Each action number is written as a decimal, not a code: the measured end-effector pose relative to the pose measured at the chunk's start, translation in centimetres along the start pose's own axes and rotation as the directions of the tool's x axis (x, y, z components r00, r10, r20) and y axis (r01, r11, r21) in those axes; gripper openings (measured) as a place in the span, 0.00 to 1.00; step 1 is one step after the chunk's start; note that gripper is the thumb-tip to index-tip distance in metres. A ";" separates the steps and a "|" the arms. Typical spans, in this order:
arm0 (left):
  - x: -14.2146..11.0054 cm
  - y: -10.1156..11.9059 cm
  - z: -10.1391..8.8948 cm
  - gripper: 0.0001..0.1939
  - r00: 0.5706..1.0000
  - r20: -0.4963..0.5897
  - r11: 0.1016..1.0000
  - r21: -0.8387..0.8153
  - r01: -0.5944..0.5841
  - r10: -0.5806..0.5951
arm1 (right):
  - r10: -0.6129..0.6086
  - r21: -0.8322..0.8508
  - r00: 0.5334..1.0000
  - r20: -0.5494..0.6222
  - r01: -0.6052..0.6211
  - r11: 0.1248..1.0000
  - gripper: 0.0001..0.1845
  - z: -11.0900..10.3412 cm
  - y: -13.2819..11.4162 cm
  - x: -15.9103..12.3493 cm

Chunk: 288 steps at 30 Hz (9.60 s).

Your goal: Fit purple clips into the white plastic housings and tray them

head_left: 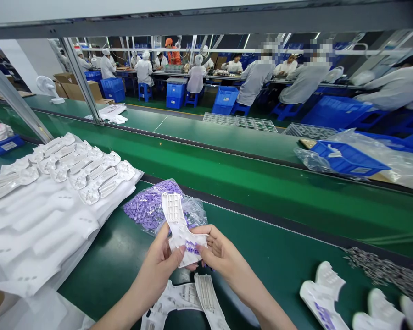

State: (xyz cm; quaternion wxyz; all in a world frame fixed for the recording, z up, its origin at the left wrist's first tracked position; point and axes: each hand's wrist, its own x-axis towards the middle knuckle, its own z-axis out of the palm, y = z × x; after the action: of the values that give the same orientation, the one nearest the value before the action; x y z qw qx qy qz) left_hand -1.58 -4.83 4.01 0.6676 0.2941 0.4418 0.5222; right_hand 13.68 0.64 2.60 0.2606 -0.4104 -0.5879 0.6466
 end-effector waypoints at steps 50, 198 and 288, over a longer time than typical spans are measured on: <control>-0.9 -3.3 -3.4 0.35 0.945 0.182 0.106 0.982 -0.158 -0.272 | 0.259 -0.099 0.818 -0.514 -0.357 0.929 0.27 -7.3 2.9 -7.9; -0.7 0.1 -1.2 0.32 1.000 0.021 0.885 0.466 -0.008 -0.002 | 0.120 0.244 0.993 -0.003 -0.116 0.963 0.18 0.3 -2.4 -1.2; -2.0 2.8 -3.4 0.11 0.979 0.154 0.958 0.236 -0.165 0.130 | 0.146 0.116 0.988 0.059 -0.152 0.982 0.18 1.6 -3.8 0.6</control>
State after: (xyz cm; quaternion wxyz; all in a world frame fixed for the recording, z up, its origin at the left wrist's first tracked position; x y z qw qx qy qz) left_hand -6.02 -6.23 5.49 0.6135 0.4425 0.4334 0.4898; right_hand 11.48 0.88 6.12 0.2210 -0.4206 -0.5219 0.7084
